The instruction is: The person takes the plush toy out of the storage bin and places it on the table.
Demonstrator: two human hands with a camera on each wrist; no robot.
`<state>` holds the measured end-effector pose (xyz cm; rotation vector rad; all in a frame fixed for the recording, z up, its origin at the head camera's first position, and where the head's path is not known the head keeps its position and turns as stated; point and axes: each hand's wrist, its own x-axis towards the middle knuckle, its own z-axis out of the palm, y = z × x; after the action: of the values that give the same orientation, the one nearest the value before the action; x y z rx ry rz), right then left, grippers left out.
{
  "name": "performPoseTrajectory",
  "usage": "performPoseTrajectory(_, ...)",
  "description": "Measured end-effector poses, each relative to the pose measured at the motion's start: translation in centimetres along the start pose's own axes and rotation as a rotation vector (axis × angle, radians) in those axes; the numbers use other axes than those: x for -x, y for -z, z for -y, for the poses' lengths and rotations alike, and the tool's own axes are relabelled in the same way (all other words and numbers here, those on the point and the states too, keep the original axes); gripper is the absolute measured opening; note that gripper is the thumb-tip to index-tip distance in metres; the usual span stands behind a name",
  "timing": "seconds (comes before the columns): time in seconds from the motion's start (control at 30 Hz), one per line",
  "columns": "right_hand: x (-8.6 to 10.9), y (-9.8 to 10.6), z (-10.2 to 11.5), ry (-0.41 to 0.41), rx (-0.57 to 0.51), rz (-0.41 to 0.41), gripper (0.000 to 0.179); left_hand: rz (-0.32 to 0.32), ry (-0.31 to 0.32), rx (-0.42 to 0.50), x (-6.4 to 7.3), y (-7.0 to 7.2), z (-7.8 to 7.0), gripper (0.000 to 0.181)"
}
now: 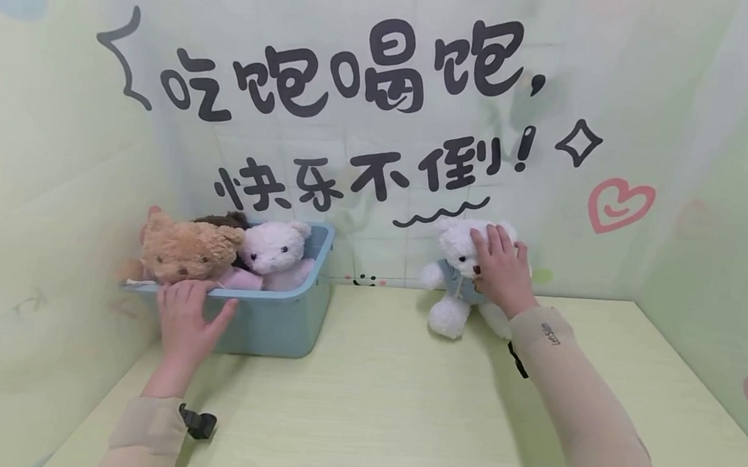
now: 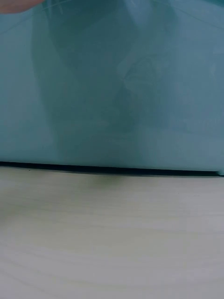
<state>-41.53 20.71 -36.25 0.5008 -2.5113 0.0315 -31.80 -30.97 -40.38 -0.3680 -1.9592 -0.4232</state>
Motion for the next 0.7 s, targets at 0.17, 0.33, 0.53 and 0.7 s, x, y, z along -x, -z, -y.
performPoseTrajectory(0.17,0.17,0.15,0.20,-0.012,-0.005,0.018,0.097,-0.001,0.004,0.002,0.16,-0.04,0.02,0.067)
performPoseTrajectory(0.33,0.38,0.09,0.27,-0.003,0.009,0.008,0.096,0.001,0.005,0.000,0.21,-0.03,-0.03,0.067)
performPoseTrajectory(0.53,0.51,0.04,0.35,0.005,0.004,-0.026,0.096,-0.008,-0.001,0.009,0.09,-0.06,-0.05,0.064)
performPoseTrajectory(0.7,0.58,-0.30,0.33,0.003,0.003,-0.033,0.097,-0.008,0.001,0.007,0.15,-0.07,-0.04,0.066)
